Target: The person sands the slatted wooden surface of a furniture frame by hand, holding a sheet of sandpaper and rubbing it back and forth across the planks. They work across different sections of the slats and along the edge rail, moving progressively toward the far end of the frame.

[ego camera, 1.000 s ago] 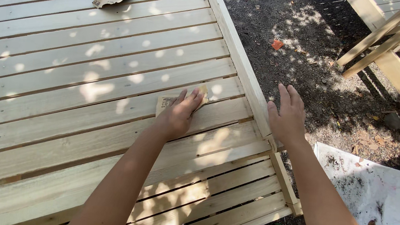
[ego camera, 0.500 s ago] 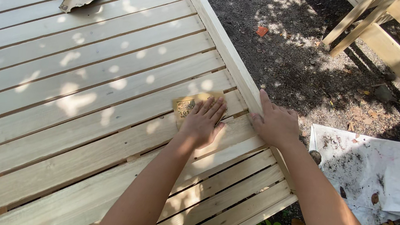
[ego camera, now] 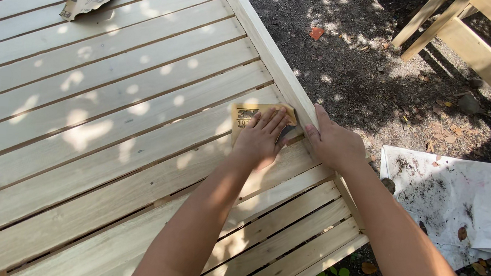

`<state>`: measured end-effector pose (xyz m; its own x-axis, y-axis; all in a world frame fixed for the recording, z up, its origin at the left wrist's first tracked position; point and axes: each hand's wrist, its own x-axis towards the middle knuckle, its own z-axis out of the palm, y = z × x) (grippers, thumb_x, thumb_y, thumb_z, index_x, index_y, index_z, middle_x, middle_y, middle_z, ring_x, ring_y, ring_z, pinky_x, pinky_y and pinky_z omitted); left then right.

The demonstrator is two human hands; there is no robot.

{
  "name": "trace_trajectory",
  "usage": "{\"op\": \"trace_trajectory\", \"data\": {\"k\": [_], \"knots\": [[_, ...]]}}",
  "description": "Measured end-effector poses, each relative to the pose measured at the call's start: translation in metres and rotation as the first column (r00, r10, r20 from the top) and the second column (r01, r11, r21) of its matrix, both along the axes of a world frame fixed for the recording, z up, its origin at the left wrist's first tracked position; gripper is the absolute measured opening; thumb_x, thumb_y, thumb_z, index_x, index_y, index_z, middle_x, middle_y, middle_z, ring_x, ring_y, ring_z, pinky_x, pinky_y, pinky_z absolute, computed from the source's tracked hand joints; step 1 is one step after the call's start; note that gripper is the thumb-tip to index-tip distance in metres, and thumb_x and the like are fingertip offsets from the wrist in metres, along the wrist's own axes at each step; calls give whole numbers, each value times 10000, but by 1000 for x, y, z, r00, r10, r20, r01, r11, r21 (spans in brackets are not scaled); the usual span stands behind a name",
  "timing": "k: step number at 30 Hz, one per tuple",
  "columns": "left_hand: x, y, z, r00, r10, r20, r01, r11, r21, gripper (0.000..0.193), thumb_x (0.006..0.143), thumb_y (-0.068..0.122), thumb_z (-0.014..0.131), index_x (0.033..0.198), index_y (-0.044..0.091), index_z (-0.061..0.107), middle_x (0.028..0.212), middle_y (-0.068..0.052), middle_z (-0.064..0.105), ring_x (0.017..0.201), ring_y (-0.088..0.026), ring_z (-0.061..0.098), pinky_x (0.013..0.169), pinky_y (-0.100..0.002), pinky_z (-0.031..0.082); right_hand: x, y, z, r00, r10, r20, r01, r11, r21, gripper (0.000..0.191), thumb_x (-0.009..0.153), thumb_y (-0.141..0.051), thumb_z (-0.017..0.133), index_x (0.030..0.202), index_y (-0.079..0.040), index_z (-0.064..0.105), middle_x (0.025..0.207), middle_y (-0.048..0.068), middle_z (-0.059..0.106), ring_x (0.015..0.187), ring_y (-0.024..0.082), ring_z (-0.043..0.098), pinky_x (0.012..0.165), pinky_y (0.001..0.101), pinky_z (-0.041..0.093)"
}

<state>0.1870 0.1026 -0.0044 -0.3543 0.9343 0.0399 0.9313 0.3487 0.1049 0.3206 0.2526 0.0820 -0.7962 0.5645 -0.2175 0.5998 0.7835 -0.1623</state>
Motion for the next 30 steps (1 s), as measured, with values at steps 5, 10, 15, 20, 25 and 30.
{"op": "trace_trajectory", "data": {"k": [5, 10, 15, 20, 25, 30], "knots": [[4, -114, 10, 997, -7, 75, 12, 998, -60, 648, 1047, 498, 261, 1627, 214, 201, 1715, -3, 127, 1564, -255, 88, 1244, -512, 88, -2, -3, 1, 998, -16, 60, 15, 1000, 13, 682, 1051, -528, 286, 1653, -217, 203, 1295, 162, 688, 1097, 389, 700, 938, 511, 547], [6, -69, 24, 998, 16, 56, -4, 978, -210, 620, 1037, 515, 237, 1622, 314, 189, 1712, 17, 90, 1562, -308, 43, 1239, -546, 47, -4, -3, 1, 999, -25, 33, 24, 999, 27, 671, 1026, -531, 297, 1622, -233, 217, 1361, 139, 641, 1110, 399, 679, 930, 526, 534], [12, 0, 25, 999, -40, 12, 41, 997, -59, 614, 1052, 489, 208, 1623, 264, 224, 1706, 27, 125, 1559, -289, 58, 1249, -509, 50, 2, 2, 1, 999, -21, 38, 21, 1000, 1, 672, 1037, -559, 295, 1623, -236, 238, 1330, 148, 666, 1142, 386, 674, 947, 517, 535], [9, -103, 29, 994, -40, 107, 52, 992, -118, 581, 1050, 495, 241, 1589, 285, 296, 1713, 42, 139, 1577, -293, 40, 1261, -509, 47, 1, 0, -3, 1000, -18, 8, 18, 1000, 10, 658, 1031, -551, 307, 1604, -230, 260, 1309, 157, 671, 1123, 390, 678, 939, 521, 529], [20, -86, 22, 996, 30, 86, -19, 991, -132, 621, 1039, 498, 301, 1606, 244, 280, 1693, -71, 144, 1554, -350, 81, 1240, -538, 75, 0, 0, -5, 999, -37, 16, 37, 999, 31, 651, 1035, -540, 309, 1609, -237, 256, 1308, 162, 672, 1099, 406, 684, 927, 528, 534], [26, 14, 1, 997, 58, 55, -63, 993, 98, 652, 1047, 487, 336, 1586, 120, 320, 1684, -137, 195, 1557, -335, 152, 1247, -491, 146, 4, 3, -3, 1000, -26, -8, 26, 1000, 2, 660, 1024, -558, 328, 1597, -234, 275, 1288, 167, 682, 1112, 398, 679, 922, 528, 532]]}}
